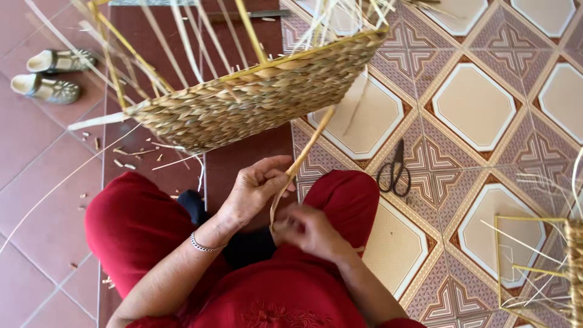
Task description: The person sits on a tiled floor and weaves a rectangular basket using thin dried plant strips. They interlace the strips through a pre-formed frame, occasionally trimming excess material with scissors and adjusting the basket's position.
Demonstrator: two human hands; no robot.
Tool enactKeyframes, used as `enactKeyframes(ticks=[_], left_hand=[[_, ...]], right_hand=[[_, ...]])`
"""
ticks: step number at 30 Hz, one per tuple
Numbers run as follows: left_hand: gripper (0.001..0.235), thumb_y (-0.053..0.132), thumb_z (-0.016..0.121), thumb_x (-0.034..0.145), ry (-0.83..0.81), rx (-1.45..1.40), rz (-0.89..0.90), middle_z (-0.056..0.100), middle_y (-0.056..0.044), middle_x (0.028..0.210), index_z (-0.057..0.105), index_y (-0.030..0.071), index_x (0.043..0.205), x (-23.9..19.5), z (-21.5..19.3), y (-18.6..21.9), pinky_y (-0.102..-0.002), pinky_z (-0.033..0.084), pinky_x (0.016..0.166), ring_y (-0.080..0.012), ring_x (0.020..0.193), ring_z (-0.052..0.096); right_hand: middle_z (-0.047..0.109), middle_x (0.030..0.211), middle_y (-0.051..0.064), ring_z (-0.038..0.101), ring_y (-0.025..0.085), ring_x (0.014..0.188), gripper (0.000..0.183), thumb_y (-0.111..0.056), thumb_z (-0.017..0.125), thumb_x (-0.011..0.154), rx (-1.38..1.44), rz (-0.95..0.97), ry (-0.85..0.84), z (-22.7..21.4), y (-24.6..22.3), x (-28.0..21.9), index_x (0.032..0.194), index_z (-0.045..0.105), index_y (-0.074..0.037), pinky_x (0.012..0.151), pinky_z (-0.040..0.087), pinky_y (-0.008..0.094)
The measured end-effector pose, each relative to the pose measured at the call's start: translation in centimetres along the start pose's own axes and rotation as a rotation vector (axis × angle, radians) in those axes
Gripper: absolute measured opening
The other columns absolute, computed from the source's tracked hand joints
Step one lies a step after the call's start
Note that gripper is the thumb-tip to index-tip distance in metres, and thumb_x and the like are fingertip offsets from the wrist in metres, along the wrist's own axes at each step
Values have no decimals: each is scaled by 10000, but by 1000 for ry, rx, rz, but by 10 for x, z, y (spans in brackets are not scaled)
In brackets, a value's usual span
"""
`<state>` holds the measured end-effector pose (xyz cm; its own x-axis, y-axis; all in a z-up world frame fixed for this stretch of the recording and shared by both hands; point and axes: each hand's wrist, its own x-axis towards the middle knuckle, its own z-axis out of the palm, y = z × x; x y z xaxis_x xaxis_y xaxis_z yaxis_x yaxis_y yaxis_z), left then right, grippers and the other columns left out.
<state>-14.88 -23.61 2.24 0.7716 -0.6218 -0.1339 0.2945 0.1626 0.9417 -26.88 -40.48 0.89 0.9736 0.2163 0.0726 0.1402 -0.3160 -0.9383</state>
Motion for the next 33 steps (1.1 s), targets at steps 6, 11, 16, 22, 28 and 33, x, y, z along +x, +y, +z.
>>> enactKeyframes(ticks=[6,11,16,22,28,33], left_hand=[[261,107,597,1024,-39,141,108,761,-54,975,672,-18,1240,-32,-21,29,-224,615,821,-78,908,729],[192,122,653,983,43,375,40,761,-59,838,712,14,1131,-40,-32,41,-237,571,650,-79,748,674],[168,103,708,918,65,507,134,755,-58,867,722,11,1058,-32,-42,51,-251,597,630,-89,738,716],[252,69,739,922,216,522,609,678,-96,1040,660,-12,1147,-28,-52,59,-292,580,811,-180,958,697],[154,35,749,947,271,454,592,710,-79,991,701,1,1090,-26,-68,53,-269,591,776,-152,908,709],[80,39,718,975,225,136,229,725,-52,770,693,0,1041,-26,-73,38,-216,578,583,-83,664,686]], right_hand=[[710,918,36,648,98,788,293,-171,691,998,366,-20,262,-13,-12,52,1240,659,-9,687,551,237],[730,969,62,694,111,855,149,-72,697,1011,496,-75,320,-2,-23,75,1135,677,9,784,611,264],[725,956,56,668,109,831,149,-47,700,1001,529,-131,394,-1,-28,93,1141,693,1,756,581,255],[703,930,50,618,67,771,74,5,721,980,340,-127,340,1,-25,107,1053,730,2,667,521,198],[706,921,50,650,56,770,84,61,733,926,228,-138,223,17,-31,117,960,683,3,625,534,196],[706,964,62,681,101,816,144,47,758,904,-30,-315,361,25,-42,125,990,660,-14,689,572,218]])
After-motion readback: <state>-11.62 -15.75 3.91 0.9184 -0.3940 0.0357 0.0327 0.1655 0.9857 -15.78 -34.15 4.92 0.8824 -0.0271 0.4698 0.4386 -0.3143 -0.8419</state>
